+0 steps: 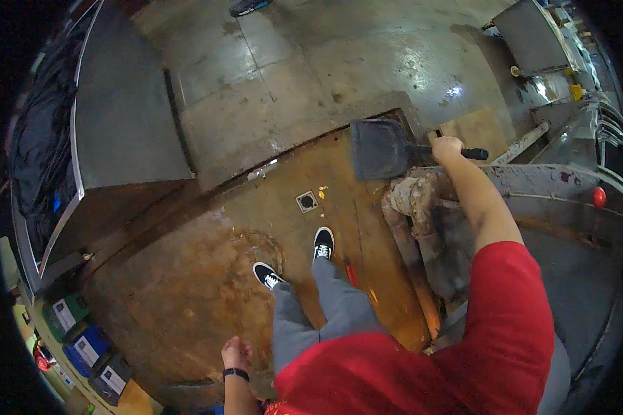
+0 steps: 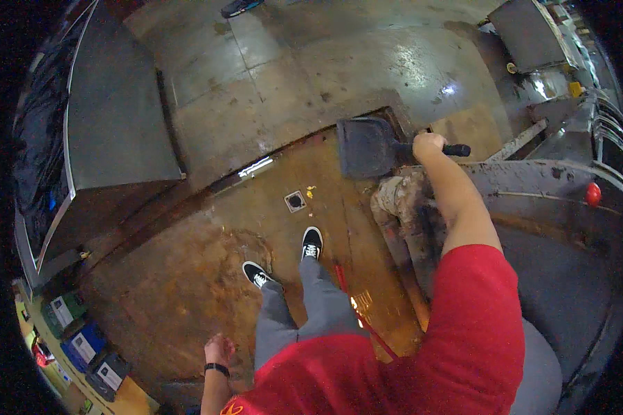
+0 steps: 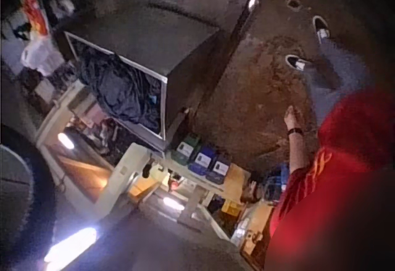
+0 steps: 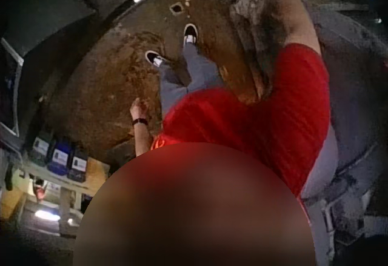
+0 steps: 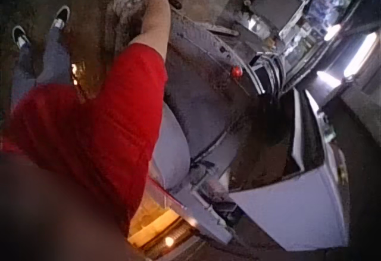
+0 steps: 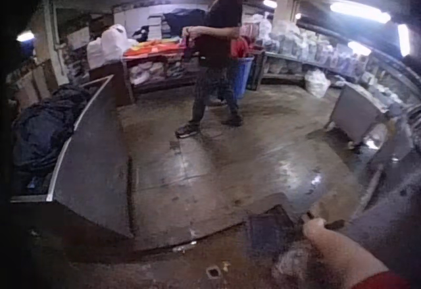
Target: The person uses a red squeegee and a black dustpan to push water and debris across a wet concrete floor in a commercial kitchen. They move around the room, sweeping water toward a drain and collecting debris into the dustpan.
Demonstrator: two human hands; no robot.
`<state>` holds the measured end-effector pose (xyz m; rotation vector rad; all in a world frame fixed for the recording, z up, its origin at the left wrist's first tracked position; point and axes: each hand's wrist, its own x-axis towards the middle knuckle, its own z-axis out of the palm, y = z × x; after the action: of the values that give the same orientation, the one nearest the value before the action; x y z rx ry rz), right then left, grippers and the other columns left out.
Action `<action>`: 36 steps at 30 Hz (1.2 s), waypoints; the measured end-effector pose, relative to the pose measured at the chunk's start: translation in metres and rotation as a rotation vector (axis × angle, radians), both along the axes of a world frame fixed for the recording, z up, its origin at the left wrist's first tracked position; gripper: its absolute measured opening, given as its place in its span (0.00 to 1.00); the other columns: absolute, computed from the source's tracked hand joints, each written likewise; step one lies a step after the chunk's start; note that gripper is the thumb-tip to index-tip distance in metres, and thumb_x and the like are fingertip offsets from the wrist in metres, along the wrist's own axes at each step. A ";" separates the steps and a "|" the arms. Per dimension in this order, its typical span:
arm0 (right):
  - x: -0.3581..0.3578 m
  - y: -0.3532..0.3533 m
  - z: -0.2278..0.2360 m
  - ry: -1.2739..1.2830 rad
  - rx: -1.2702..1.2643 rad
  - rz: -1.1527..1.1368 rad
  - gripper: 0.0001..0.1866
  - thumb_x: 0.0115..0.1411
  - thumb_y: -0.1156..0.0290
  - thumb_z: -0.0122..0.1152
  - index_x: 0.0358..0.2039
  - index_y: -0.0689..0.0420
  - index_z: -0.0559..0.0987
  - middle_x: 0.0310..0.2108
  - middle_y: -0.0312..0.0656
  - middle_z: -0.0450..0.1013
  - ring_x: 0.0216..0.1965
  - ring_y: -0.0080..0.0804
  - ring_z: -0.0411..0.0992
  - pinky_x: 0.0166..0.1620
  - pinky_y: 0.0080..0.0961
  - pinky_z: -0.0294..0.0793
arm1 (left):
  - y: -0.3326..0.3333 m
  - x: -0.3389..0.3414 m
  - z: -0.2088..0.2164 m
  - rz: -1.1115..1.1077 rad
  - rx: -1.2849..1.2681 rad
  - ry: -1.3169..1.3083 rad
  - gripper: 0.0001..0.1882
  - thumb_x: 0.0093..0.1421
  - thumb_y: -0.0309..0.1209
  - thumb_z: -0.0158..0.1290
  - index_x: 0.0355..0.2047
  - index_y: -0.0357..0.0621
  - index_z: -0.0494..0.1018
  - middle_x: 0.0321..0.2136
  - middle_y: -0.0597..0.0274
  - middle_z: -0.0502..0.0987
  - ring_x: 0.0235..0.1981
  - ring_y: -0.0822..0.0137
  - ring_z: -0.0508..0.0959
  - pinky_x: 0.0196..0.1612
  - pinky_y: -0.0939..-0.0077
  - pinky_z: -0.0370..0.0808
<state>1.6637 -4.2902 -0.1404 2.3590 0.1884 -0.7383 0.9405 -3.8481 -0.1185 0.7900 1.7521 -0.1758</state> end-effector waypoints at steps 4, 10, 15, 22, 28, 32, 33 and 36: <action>0.034 -0.006 -0.035 -0.046 -0.045 0.031 0.13 0.60 0.65 0.59 0.43 0.50 0.85 0.43 0.36 0.81 0.44 0.40 0.80 0.38 0.54 0.77 | -0.003 -0.015 -0.016 0.056 -0.053 0.021 0.06 0.64 0.31 0.52 0.37 0.43 0.69 0.23 0.56 0.74 0.18 0.62 0.74 0.15 0.67 0.70; 0.067 0.006 -0.097 -0.061 -0.121 0.082 0.13 0.60 0.65 0.59 0.44 0.49 0.85 0.41 0.36 0.81 0.43 0.42 0.80 0.39 0.53 0.77 | -0.013 -0.007 -0.037 -0.076 -0.082 0.105 0.06 0.63 0.33 0.54 0.36 0.45 0.71 0.24 0.57 0.74 0.19 0.62 0.75 0.16 0.65 0.71; 0.084 0.011 -0.149 -0.076 -0.195 0.163 0.14 0.60 0.65 0.60 0.45 0.49 0.85 0.43 0.37 0.81 0.45 0.43 0.80 0.40 0.54 0.78 | -0.034 -0.026 -0.036 0.006 -0.059 0.218 0.09 0.61 0.37 0.57 0.33 0.46 0.72 0.23 0.58 0.74 0.22 0.59 0.77 0.19 0.67 0.72; 0.117 0.011 -0.154 0.007 -0.128 0.197 0.13 0.57 0.68 0.60 0.43 0.53 0.85 0.41 0.39 0.82 0.44 0.46 0.80 0.40 0.59 0.79 | -0.048 -0.067 -0.043 0.061 -0.161 0.257 0.12 0.63 0.36 0.58 0.39 0.44 0.70 0.25 0.57 0.75 0.21 0.62 0.76 0.21 0.68 0.72; 0.056 0.062 -0.154 0.120 -0.052 0.374 0.14 0.58 0.69 0.58 0.43 0.53 0.85 0.43 0.41 0.81 0.45 0.47 0.80 0.41 0.58 0.79 | -0.044 -0.056 -0.058 0.211 -0.207 0.050 0.10 0.62 0.33 0.57 0.39 0.43 0.71 0.23 0.55 0.75 0.18 0.60 0.76 0.17 0.66 0.72; 0.005 0.107 -0.137 0.181 -0.023 0.390 0.15 0.57 0.69 0.61 0.45 0.52 0.85 0.45 0.42 0.81 0.46 0.46 0.80 0.42 0.58 0.79 | -0.037 -0.044 -0.059 0.020 -0.101 0.128 0.09 0.62 0.32 0.57 0.39 0.44 0.72 0.25 0.56 0.77 0.20 0.61 0.78 0.18 0.67 0.74; -0.010 0.121 -0.135 0.209 -0.025 0.405 0.16 0.57 0.69 0.61 0.46 0.51 0.84 0.46 0.42 0.80 0.46 0.46 0.79 0.42 0.58 0.78 | -0.034 -0.045 -0.059 0.033 -0.111 0.097 0.09 0.62 0.32 0.56 0.40 0.44 0.72 0.26 0.56 0.77 0.21 0.61 0.78 0.19 0.68 0.75; -0.053 0.167 -0.136 0.292 -0.026 0.312 0.17 0.57 0.69 0.62 0.48 0.51 0.83 0.49 0.42 0.79 0.49 0.45 0.78 0.43 0.57 0.78 | -0.027 -0.053 -0.061 0.068 -0.121 0.124 0.09 0.62 0.32 0.57 0.40 0.46 0.72 0.27 0.58 0.77 0.23 0.62 0.79 0.19 0.67 0.77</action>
<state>1.6111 -4.1229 -0.2765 2.1188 0.6519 -0.9171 0.8873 -3.8754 -0.1793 0.6424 1.8636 -0.2869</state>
